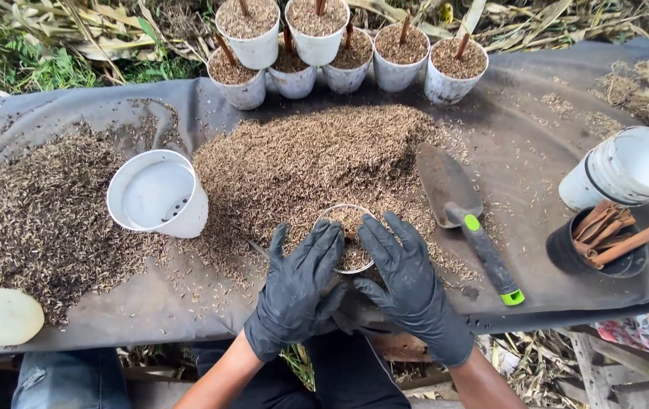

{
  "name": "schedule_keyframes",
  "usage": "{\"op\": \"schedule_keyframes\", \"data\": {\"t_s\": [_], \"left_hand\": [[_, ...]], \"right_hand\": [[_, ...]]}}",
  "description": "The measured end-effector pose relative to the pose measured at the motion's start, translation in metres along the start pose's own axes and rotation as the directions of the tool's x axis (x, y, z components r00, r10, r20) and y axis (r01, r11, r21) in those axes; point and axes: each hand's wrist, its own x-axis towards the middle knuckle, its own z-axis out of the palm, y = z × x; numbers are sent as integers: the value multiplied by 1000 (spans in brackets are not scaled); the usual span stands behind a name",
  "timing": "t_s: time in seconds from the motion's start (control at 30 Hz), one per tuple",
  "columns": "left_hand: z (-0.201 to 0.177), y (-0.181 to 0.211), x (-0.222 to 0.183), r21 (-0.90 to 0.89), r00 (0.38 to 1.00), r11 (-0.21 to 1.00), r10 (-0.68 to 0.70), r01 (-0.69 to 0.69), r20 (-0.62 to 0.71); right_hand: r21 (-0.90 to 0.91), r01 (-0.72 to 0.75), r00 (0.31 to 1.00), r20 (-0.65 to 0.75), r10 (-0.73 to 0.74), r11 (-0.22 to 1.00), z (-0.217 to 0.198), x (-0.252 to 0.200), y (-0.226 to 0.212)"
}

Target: Filling small plastic pots with soil using a hand trowel and planting plant cuttings into the soil.

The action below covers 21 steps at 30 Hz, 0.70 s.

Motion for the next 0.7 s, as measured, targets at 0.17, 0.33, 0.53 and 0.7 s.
{"op": "schedule_keyframes", "data": {"t_s": [0.17,0.33,0.53,0.7], "left_hand": [[2,-8,-2,-41,998,999,1,-3,-68],[0,-4,0,-13,996,999,30,-31,-87],[8,2,-6,-37,991,996,-84,80,-109],[11,-3,-8,29,991,992,-118,120,-57]], "right_hand": [[-532,56,987,159,35,845,37,-9,31],[-886,248,940,317,124,391,66,-23,63],[-222,70,991,125,-42,972,19,0,27],[-162,-55,993,91,70,985,8,-8,19]]}}
